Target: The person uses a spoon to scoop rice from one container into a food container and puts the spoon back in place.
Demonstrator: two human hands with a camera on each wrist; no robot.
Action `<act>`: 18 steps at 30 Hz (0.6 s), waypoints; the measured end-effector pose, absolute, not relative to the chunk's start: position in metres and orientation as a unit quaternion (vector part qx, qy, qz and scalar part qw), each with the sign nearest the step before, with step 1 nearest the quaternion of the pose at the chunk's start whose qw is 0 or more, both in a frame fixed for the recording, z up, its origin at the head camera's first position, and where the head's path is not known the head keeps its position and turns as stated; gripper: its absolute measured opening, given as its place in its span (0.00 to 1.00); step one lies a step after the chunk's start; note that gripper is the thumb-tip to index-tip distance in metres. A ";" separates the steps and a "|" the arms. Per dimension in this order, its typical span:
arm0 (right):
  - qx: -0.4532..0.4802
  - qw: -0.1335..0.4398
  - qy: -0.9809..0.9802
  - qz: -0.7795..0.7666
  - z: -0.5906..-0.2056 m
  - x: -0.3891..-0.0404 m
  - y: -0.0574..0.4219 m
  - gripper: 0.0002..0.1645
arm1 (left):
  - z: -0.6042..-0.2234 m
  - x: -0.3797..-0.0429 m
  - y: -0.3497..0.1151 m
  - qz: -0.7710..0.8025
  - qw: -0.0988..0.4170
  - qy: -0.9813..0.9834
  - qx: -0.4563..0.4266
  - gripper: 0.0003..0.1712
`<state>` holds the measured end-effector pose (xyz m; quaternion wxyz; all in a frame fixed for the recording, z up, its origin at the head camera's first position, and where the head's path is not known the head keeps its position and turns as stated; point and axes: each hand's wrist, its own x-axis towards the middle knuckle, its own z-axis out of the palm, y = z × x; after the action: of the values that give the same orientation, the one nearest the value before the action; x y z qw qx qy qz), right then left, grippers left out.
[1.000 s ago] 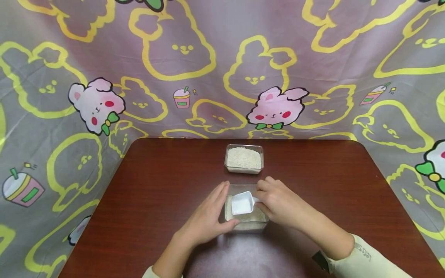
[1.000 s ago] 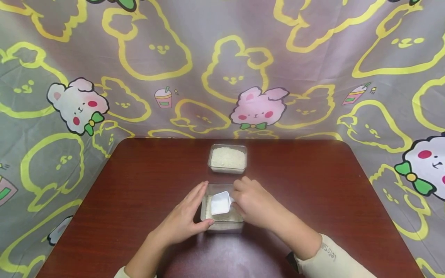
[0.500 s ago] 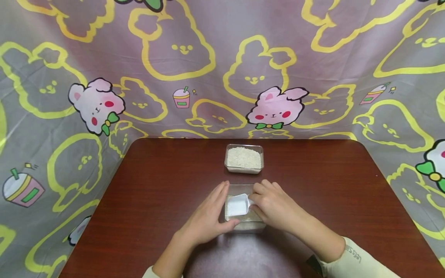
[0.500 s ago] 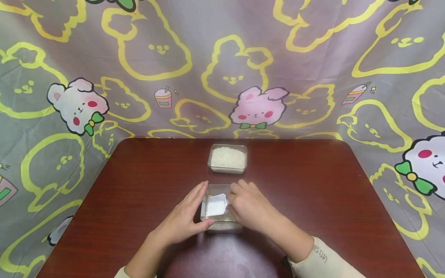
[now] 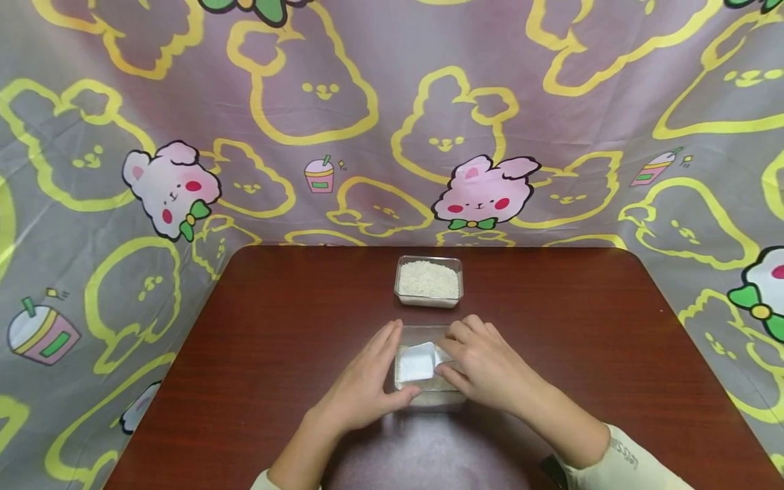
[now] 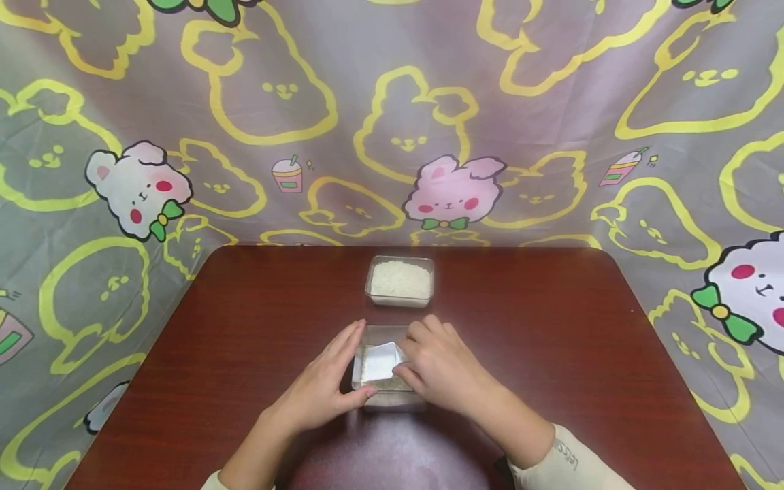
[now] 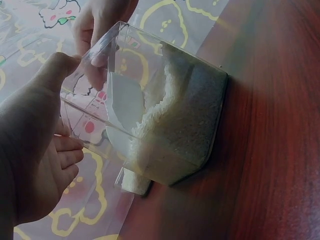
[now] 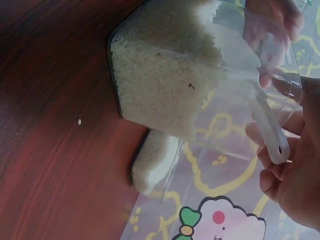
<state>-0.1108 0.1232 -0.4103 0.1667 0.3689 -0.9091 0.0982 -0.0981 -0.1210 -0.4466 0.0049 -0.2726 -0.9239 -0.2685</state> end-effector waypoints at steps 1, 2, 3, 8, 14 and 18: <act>0.366 0.167 -0.909 0.104 -0.410 -0.111 0.124 0.24 | -0.447 -0.098 -0.121 -0.268 0.005 -0.924 -0.272 0.57; 0.363 0.168 -0.910 0.111 -0.409 -0.110 0.125 0.25 | -0.447 -0.098 -0.121 -0.268 0.006 -0.924 -0.273 0.57; 0.358 0.168 -0.911 0.118 -0.409 -0.110 0.126 0.27 | -0.447 -0.099 -0.121 -0.269 0.007 -0.923 -0.273 0.57; 0.332 0.175 -0.915 0.150 -0.411 -0.106 0.135 0.38 | -0.447 -0.099 -0.122 -0.272 0.014 -0.920 -0.281 0.56; 0.304 0.193 -0.915 0.182 -0.418 -0.104 0.145 0.44 | -0.445 -0.098 -0.124 -0.275 0.022 -0.920 -0.278 0.56; 0.281 0.196 -0.920 0.192 -0.421 -0.106 0.152 0.46 | -0.444 -0.100 -0.128 -0.257 0.048 -0.927 -0.269 0.57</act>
<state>-0.1056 0.1522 -0.4212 0.1965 0.2807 -0.9196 0.1920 -0.1000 -0.1275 -0.4438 0.0478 -0.2695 -0.9270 -0.2565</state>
